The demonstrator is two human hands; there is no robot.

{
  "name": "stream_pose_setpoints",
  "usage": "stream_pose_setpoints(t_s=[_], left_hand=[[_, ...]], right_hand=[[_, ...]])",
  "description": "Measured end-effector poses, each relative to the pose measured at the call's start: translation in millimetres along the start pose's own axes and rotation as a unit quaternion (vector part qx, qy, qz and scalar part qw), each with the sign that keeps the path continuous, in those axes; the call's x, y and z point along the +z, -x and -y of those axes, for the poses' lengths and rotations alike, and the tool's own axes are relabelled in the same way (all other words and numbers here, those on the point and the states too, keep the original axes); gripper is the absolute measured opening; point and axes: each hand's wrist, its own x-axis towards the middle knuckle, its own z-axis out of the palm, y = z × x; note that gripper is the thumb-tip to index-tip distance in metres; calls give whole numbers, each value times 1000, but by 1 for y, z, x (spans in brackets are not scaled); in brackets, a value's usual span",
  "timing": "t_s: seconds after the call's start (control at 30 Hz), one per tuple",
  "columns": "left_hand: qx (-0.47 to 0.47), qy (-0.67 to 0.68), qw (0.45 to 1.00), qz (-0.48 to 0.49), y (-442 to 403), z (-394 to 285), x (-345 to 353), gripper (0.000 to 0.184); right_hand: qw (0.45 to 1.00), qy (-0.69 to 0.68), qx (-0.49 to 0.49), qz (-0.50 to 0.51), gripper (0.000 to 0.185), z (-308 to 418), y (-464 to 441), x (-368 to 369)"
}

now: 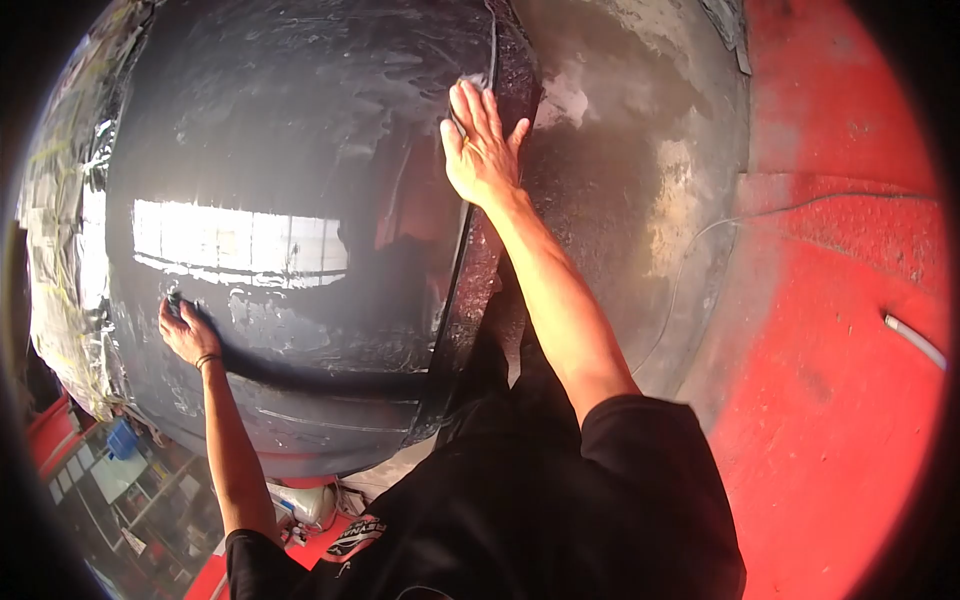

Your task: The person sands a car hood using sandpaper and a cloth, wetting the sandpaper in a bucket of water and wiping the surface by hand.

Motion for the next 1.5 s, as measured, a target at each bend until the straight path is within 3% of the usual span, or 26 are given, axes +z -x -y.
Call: stream_pose_setpoints(t_s=[0.07,0.17,0.27,0.43,0.67,0.8,0.87,0.9,0.97,1.1,1.3,1.43,1.47,1.5], left_hand=[[11,-4,1000,3,2,-2,-3,50],[11,9,1000,-1,0,-3,-1,50],[10,12,1000,-5,1,-5,-3,49],[4,15,1000,-8,1,-4,-4,47],[-5,1,1000,-9,2,0,-1,51],[-7,2,1000,-11,0,0,-2,52],[-8,-5,1000,-9,-2,4,-1,53],[-9,-7,1000,-8,-2,5,-1,53],[-8,-15,1000,-5,-2,3,-2,54],[9,-24,1000,-11,-6,10,9,54],[-5,-33,999,-5,-9,11,10,55],[-17,-59,998,-3,-12,12,13,56],[-38,-36,998,38,-16,10,11,64],[-30,-53,998,14,-13,6,11,67]], right_hand=[[1000,-9,5,-7,64,3,-7,1],[997,16,-62,45,65,20,60,1],[992,51,-104,51,65,2,42,-1],[999,-36,-16,7,64,-25,-94,-7],[996,-9,-55,64,65,9,55,-2],[998,-4,-60,-21,65,-17,-49,-4],[1000,0,-20,-1,68,-36,-108,-7],[996,-6,30,83,71,-26,-130,-30],[993,-14,57,99,69,-14,-123,-39],[1000,0,-21,-21,69,-25,-37,15],[1000,-16,0,-11,66,50,120,20],[998,-23,2,53,66,91,237,29],[998,-23,-5,54,66,99,253,29],[999,-5,-12,53,65,98,258,29]])
